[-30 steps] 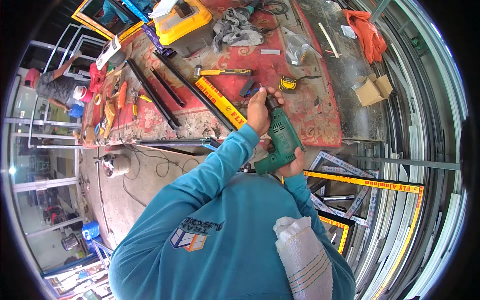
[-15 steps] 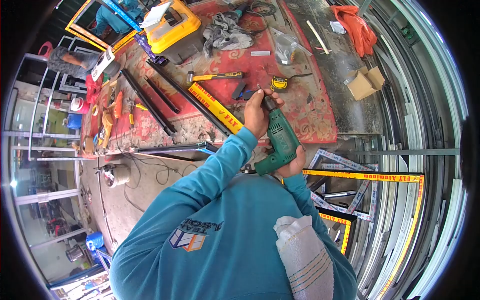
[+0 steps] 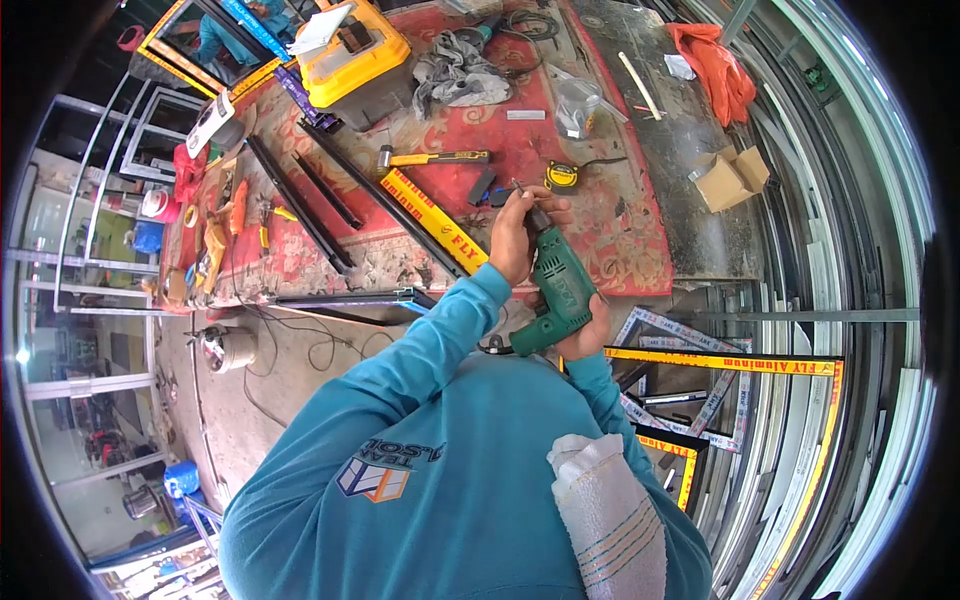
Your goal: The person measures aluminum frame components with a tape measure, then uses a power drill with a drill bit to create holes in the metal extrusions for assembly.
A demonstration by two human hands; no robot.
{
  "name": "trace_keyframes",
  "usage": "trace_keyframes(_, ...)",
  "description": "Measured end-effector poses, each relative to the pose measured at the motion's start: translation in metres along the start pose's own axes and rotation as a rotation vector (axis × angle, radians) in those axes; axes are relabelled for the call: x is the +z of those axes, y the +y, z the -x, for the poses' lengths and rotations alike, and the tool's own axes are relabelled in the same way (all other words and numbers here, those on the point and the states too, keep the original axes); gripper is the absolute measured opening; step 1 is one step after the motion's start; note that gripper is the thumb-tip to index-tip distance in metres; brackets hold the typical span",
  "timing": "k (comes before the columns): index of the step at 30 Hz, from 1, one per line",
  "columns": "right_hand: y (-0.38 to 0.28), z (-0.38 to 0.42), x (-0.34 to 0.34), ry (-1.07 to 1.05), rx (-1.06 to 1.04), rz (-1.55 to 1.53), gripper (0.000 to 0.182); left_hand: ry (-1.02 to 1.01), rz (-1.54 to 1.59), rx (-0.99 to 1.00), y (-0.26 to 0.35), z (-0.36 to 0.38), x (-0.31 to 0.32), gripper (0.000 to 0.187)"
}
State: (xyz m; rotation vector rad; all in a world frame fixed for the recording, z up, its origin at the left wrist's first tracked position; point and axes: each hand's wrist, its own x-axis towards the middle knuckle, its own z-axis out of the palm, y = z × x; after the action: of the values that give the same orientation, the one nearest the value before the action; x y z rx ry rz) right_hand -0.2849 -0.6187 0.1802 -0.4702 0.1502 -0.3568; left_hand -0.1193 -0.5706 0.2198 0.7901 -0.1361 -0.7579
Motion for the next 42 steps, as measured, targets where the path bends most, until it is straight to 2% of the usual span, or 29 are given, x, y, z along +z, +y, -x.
trace_keyframes(2,0.002,0.0,-0.001,0.061,-0.016,-0.005,0.077,-0.04,0.005,0.002,-0.001,0.0,-0.004,0.036)
trace_keyframes(5,-0.005,0.001,0.009,0.008,0.051,-0.007,0.076,-0.078,0.062,0.013,-0.004,0.005,-0.004,0.036)
trace_keyframes(10,-0.005,0.0,0.007,0.002,0.071,-0.028,0.076,0.048,-0.082,0.135,-0.001,0.02,0.012,0.038)
trace_keyframes(13,-0.005,0.001,0.006,0.036,0.07,-0.028,0.075,0.015,-0.006,0.126,-0.007,0.015,0.008,0.04)
trace_keyframes(20,-0.006,0.001,0.004,0.048,0.024,0.005,0.073,-0.005,-0.056,0.011,-0.007,0.016,0.007,0.043)
trace_keyframes(22,-0.007,0.002,0.012,0.067,0.018,0.011,0.073,-0.009,0.133,-0.033,-0.005,0.014,0.007,0.048)
trace_keyframes(23,-0.008,0.004,0.015,0.086,0.014,0.019,0.073,-0.012,0.133,-0.039,-0.005,0.012,0.006,0.048)
trace_keyframes(25,-0.009,0.006,0.014,0.095,0.012,0.044,0.073,0.025,0.139,0.027,-0.007,0.009,0.004,0.046)
trace_keyframes(31,-0.006,0.008,0.003,0.105,0.048,0.081,0.072,0.073,0.119,0.036,-0.006,0.013,0.006,0.044)
trace_keyframes(42,-0.002,0.005,0.0,0.102,0.039,0.065,0.072,0.025,0.158,0.043,-0.006,0.012,0.002,0.043)
